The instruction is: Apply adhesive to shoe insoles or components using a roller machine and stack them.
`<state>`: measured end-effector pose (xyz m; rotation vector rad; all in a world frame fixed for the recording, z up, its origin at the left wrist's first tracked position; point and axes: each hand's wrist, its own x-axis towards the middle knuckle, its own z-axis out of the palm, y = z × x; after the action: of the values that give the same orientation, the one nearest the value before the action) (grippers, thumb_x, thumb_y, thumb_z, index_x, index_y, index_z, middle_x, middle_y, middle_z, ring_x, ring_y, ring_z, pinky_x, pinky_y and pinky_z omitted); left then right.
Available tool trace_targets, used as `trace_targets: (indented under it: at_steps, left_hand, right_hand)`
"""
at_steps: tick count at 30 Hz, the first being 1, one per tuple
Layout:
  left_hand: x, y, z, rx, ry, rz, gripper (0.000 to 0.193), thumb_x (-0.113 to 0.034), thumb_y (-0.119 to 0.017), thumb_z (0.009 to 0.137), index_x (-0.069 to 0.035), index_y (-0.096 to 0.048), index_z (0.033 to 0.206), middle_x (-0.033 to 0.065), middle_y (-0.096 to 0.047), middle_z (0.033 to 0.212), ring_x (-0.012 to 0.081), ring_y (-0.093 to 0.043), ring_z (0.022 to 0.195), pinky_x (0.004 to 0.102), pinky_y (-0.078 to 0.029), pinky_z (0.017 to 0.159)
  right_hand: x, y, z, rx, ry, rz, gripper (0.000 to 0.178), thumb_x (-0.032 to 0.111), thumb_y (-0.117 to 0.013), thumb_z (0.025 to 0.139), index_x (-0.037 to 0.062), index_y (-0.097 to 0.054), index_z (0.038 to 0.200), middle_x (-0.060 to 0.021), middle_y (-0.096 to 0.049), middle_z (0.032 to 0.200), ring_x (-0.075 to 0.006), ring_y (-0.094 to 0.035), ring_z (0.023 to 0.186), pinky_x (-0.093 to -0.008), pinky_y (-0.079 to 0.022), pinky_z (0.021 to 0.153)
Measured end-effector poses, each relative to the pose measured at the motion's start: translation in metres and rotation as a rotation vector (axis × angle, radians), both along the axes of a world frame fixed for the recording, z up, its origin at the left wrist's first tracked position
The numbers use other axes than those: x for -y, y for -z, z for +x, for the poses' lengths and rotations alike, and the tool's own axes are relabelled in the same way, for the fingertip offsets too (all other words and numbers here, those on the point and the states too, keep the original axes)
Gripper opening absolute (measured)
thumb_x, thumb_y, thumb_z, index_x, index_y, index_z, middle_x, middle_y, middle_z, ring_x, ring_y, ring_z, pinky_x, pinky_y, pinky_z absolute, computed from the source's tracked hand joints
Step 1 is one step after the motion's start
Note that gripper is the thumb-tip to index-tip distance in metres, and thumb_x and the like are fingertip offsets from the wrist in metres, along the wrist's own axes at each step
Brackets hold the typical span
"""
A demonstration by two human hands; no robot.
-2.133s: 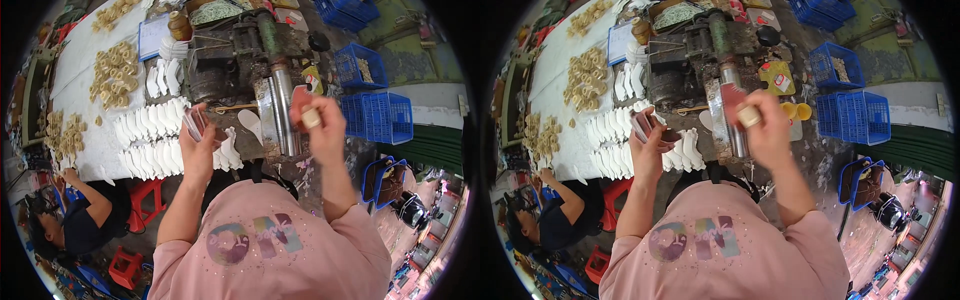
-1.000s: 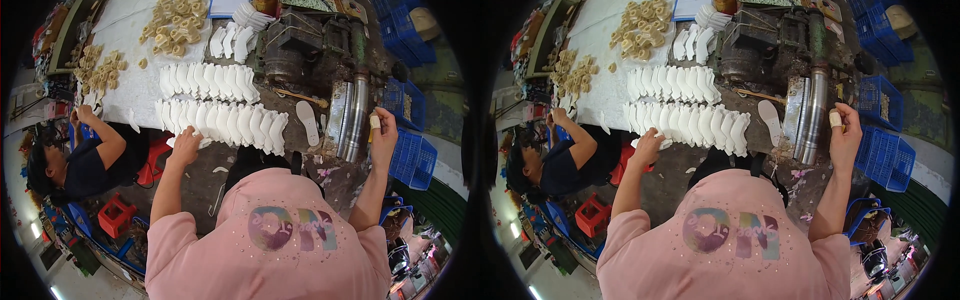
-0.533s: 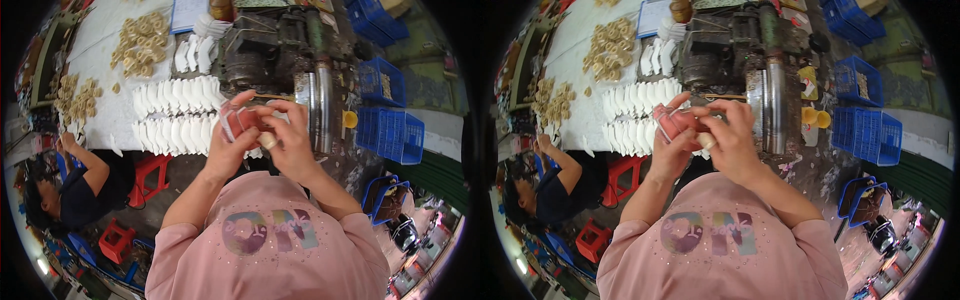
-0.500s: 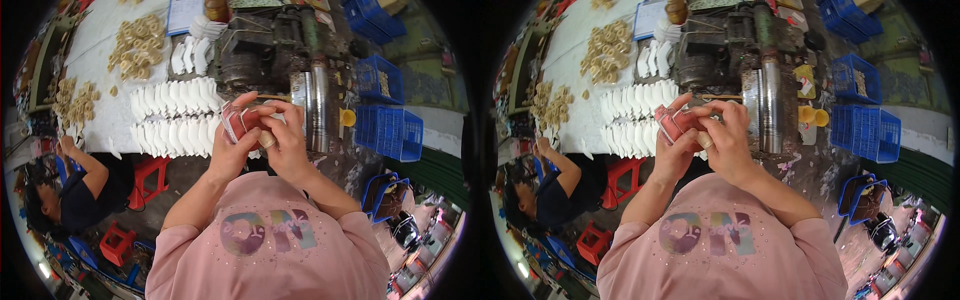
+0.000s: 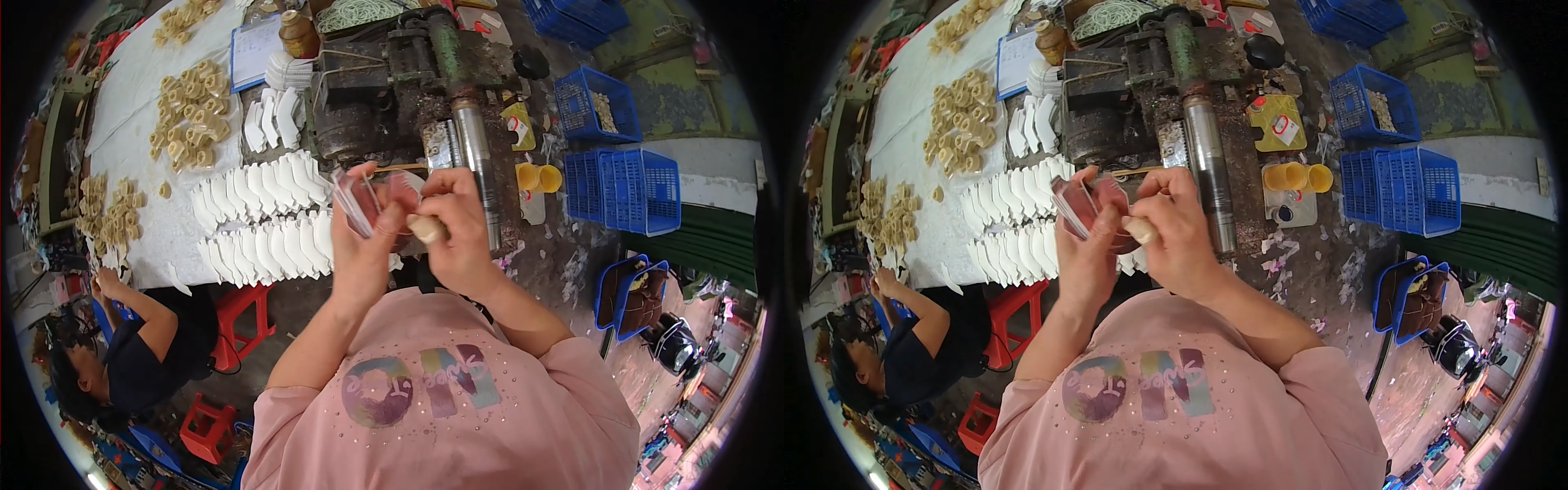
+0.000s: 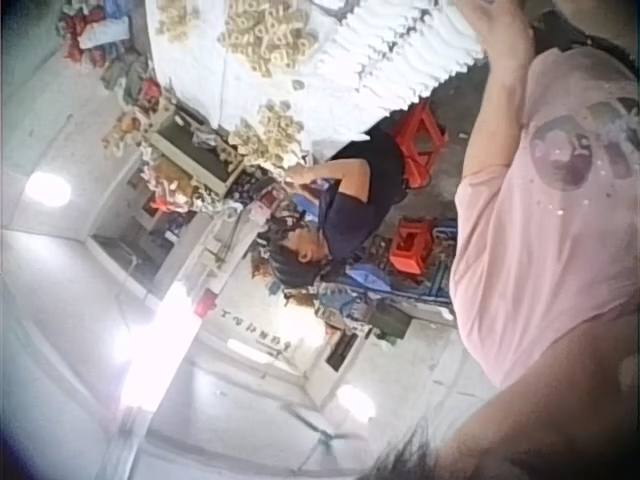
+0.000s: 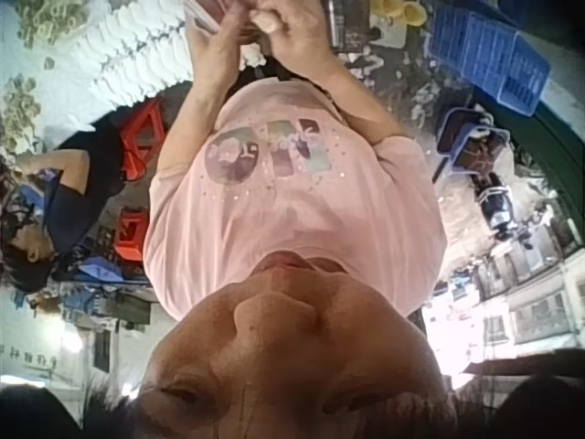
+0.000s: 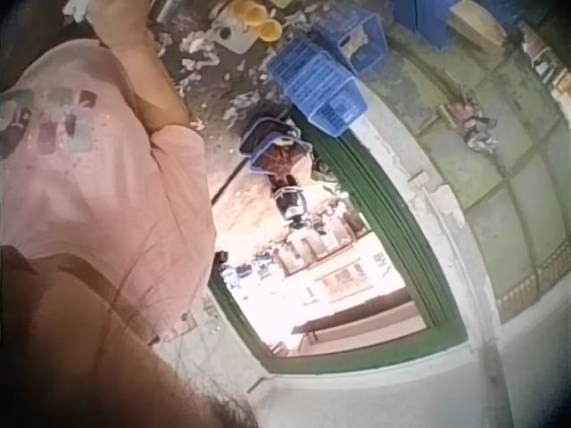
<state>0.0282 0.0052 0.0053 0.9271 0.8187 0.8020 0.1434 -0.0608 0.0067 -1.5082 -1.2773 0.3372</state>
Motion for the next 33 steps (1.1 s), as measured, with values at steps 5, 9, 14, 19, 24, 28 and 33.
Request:
trace_targets:
  at_steps: [5, 9, 14, 19, 24, 28, 33]
  left_hand:
    - [-0.031, 0.019, -0.026, -0.306, 0.207, -0.083, 0.039, 0.000, -0.055, 0.083, -0.006, -0.046, 0.121, -0.0006, -0.051, 0.089, 0.0095, -0.055, 0.076, 0.0242, -0.047, 0.059]
    - [-0.015, 0.024, -0.001, -0.407, 0.449, 0.716, 0.051, 0.011, -0.056, 0.074, -0.006, -0.046, 0.121, 0.0139, -0.048, 0.106, 0.0310, -0.047, 0.108, 0.0344, -0.039, 0.092]
    - [0.008, 0.026, 0.024, -0.479, 0.580, 0.793, 0.060, 0.012, -0.059, 0.068, -0.005, -0.042, 0.123, 0.0205, -0.033, 0.126, 0.0408, -0.049, 0.107, 0.0421, -0.047, 0.087]
    - [0.001, 0.034, 0.009, -0.420, 0.503, 0.740, 0.054, 0.011, -0.059, 0.068, -0.003, -0.046, 0.119, 0.0183, -0.038, 0.124, 0.0363, -0.049, 0.108, 0.0394, -0.044, 0.090]
    - [-0.033, 0.055, -0.072, -0.364, 0.232, 0.737, 0.042, 0.010, -0.055, 0.071, -0.002, -0.051, 0.110, 0.0155, -0.049, 0.115, 0.0333, -0.051, 0.106, 0.0369, -0.041, 0.091]
    - [-0.066, 0.097, -0.180, -0.952, -0.114, 0.761, 0.034, 0.007, -0.056, 0.074, 0.001, -0.055, 0.107, 0.0148, -0.052, 0.115, 0.0320, -0.050, 0.107, 0.0376, -0.040, 0.093]
    - [-0.052, 0.132, -0.265, -1.453, 0.430, 0.881, 0.047, 0.010, -0.055, 0.063, -0.004, -0.055, 0.108, 0.0086, -0.051, 0.117, 0.0278, -0.049, 0.106, 0.0370, -0.039, 0.085]
  right_hand:
    - [0.020, -0.038, 0.085, 0.256, 0.089, -0.266, 0.009, 0.007, -0.058, 0.078, 0.0053, -0.054, 0.085, -0.0100, -0.058, 0.079, -0.0291, -0.055, 0.080, -0.0379, -0.040, 0.076]
    - [0.029, -0.017, 0.132, 0.375, 0.094, -0.686, 0.006, 0.007, -0.055, 0.078, 0.0064, -0.056, 0.083, -0.0104, -0.059, 0.078, -0.0291, -0.056, 0.081, -0.0395, -0.037, 0.079]
    - [0.020, 0.003, 0.110, 0.363, -0.053, -0.654, 0.013, 0.004, -0.055, 0.077, 0.0058, -0.060, 0.089, -0.0134, -0.062, 0.086, -0.0314, -0.058, 0.081, -0.0417, -0.039, 0.077]
    - [0.031, 0.015, 0.119, 0.141, 0.171, -0.447, 0.020, 0.005, -0.060, 0.081, 0.0039, -0.062, 0.101, -0.0089, -0.062, 0.088, -0.0186, -0.058, 0.080, -0.0312, -0.045, 0.071]
    - [0.032, 0.011, 0.113, -0.028, 0.261, -0.523, 0.019, 0.009, -0.058, 0.087, 0.0025, -0.060, 0.105, -0.0029, -0.060, 0.086, -0.0094, -0.053, 0.080, -0.0240, -0.043, 0.070]
    - [0.036, 0.017, 0.115, -0.038, 0.280, -0.454, 0.018, 0.009, -0.056, 0.089, 0.0028, -0.060, 0.105, -0.0023, -0.060, 0.086, -0.0091, -0.053, 0.080, -0.0236, -0.043, 0.071]
    - [0.034, 0.020, 0.117, -0.020, 0.284, -0.463, 0.019, 0.007, -0.055, 0.089, 0.0029, -0.059, 0.107, -0.0029, -0.060, 0.090, -0.0093, -0.054, 0.084, -0.0233, -0.043, 0.074]
